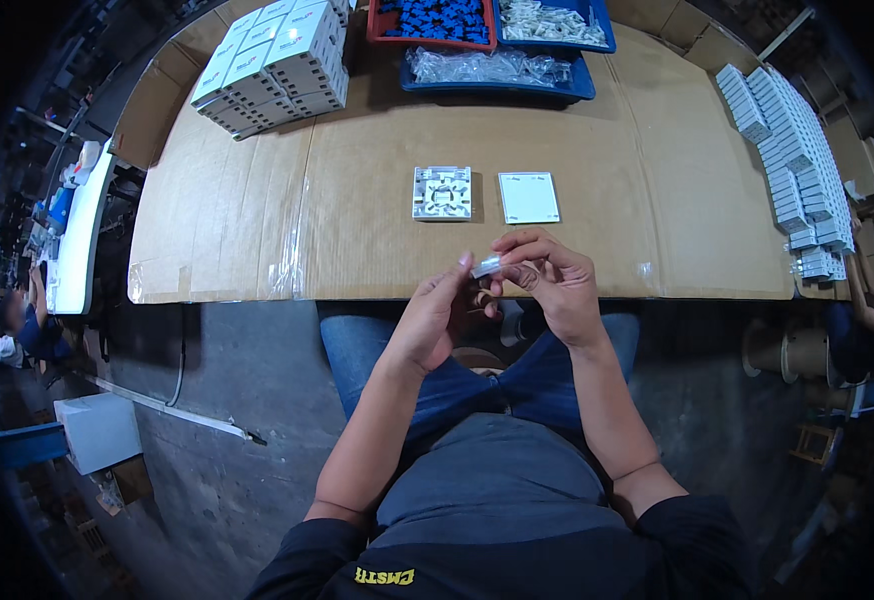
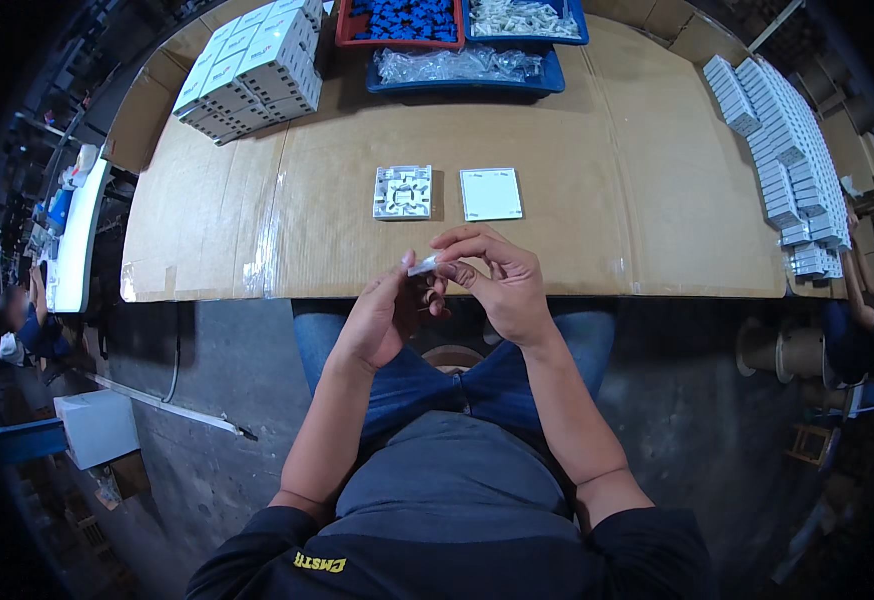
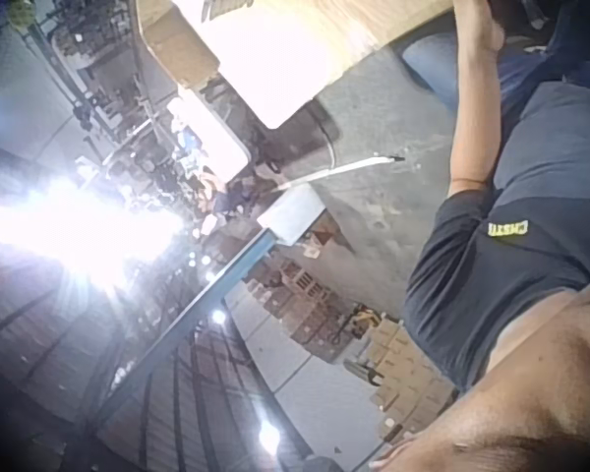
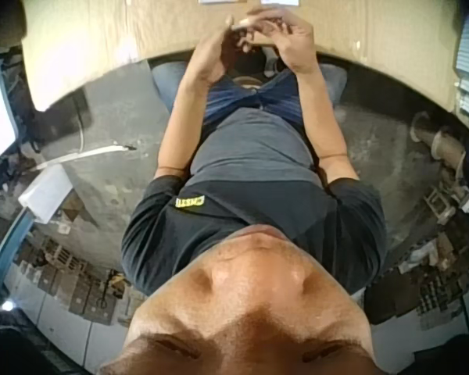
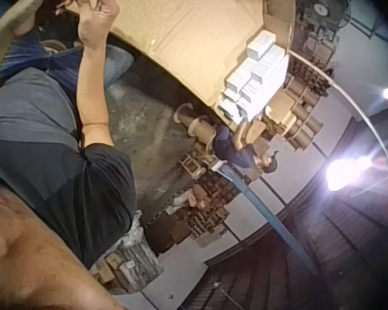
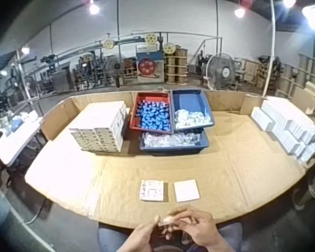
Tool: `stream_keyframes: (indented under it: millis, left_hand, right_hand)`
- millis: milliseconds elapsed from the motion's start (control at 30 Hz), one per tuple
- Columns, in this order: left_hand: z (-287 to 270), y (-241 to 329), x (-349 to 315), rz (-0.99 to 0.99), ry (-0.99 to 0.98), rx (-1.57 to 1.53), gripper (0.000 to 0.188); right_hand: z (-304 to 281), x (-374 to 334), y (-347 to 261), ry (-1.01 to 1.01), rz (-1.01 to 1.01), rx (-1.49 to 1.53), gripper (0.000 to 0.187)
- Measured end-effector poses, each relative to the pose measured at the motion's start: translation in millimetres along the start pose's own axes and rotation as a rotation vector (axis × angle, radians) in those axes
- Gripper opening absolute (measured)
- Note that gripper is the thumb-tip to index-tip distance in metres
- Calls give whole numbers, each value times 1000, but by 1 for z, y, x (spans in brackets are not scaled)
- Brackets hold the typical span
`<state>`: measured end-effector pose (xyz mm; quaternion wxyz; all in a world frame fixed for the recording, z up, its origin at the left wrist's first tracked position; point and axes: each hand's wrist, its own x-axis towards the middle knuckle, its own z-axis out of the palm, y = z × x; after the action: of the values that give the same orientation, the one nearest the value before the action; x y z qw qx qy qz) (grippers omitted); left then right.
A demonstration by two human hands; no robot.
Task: Assembling components into electronic housing units and placing them in a stack.
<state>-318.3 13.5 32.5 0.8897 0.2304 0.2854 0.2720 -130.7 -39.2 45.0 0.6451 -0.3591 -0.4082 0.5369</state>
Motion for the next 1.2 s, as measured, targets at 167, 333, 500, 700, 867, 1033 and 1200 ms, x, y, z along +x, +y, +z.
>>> stream_keyframes:
  millis: [167,333,500,700,867,1033,1200]
  left_hand:
    - [8,7,-3,124,68,140,31]
    - [9,2,-2,325,129,317,29]
    - [12,-1,1,375,197,331,25]
    - [5,0,3,571,239,541,18]
    - [1,0,2,488,254,494,14]
    - [-6,1,3,472,189,425,15]
    - [-16,5,2,391,138,361,15]
  right_hand:
    - [-9,1,-13,-81,-153,-315,16]
    - [-12,-2,-11,-28,-39,-280,13]
    - [-14,-4,-3,29,133,-266,13]
    - [-8,-2,-1,27,76,-329,18]
    - [-7,-3,2,35,158,-309,22]
    - [-6,-3,3,45,162,-283,24]
    - [-4,-3,4,27,141,-246,24]
